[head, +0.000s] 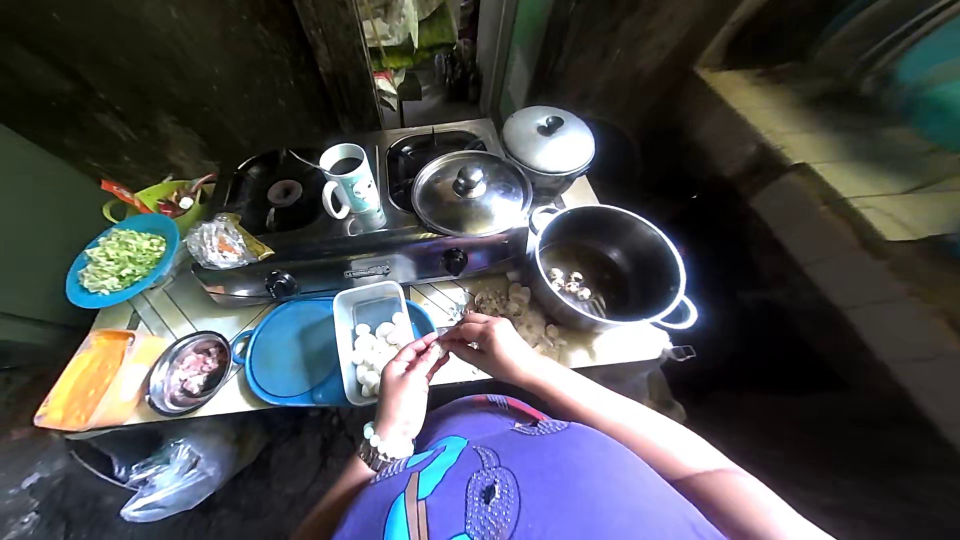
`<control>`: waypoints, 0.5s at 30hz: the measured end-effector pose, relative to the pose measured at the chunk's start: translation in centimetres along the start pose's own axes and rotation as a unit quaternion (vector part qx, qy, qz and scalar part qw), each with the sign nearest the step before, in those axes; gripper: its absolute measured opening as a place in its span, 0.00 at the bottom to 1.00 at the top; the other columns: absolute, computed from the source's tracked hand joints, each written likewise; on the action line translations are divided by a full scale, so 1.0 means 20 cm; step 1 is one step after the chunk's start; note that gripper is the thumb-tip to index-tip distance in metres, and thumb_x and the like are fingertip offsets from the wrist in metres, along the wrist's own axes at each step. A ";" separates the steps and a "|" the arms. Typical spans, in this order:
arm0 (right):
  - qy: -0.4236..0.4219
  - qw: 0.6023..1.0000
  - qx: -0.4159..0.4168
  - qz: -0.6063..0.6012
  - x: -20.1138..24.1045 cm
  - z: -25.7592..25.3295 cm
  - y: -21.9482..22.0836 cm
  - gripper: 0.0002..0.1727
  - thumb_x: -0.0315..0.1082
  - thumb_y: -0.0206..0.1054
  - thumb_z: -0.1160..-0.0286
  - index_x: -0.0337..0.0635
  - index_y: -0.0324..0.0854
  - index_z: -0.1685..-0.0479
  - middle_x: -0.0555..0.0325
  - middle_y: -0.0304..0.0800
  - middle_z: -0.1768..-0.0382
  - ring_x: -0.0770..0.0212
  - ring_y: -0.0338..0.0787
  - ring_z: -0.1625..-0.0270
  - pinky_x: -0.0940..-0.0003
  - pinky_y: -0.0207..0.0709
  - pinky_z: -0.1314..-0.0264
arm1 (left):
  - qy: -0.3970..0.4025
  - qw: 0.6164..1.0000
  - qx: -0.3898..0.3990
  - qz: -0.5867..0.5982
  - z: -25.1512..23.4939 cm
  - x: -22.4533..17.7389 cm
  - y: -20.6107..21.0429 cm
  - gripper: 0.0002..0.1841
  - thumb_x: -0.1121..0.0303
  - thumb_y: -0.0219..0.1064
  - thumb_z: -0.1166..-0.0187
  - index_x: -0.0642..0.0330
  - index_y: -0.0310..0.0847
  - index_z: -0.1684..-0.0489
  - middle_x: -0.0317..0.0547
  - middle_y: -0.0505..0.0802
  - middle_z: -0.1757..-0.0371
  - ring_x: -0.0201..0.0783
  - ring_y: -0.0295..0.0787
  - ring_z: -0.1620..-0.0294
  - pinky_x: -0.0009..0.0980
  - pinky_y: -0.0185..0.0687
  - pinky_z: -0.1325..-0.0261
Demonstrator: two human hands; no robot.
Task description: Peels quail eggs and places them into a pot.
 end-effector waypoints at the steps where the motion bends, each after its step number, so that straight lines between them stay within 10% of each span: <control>1: -0.009 1.000 -0.002 0.016 0.01 0.00 0.00 0.09 0.30 0.68 0.26 0.36 0.94 0.60 0.49 0.96 0.63 0.62 0.94 0.57 0.74 0.84 0.47 | -0.005 1.000 0.000 0.002 0.00 0.00 0.00 0.12 0.83 0.58 0.18 0.77 0.80 0.41 0.50 0.93 0.49 0.38 0.94 0.50 0.34 0.89 0.39; 15: 0.049 0.996 -0.048 0.049 -0.02 0.06 -0.02 0.06 0.27 0.68 0.34 0.32 0.88 0.66 0.46 0.91 0.69 0.59 0.90 0.65 0.71 0.83 0.58 | 0.001 0.999 0.035 -0.034 -0.01 0.02 0.04 0.14 0.84 0.63 0.24 0.76 0.81 0.42 0.49 0.94 0.51 0.36 0.93 0.52 0.33 0.89 0.43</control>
Point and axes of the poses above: each hand's wrist, its own z-axis away from the middle knuckle, its own y-axis out of the palm, x = y × z, the point moved 10 cm from there along -z, towards the middle knuckle
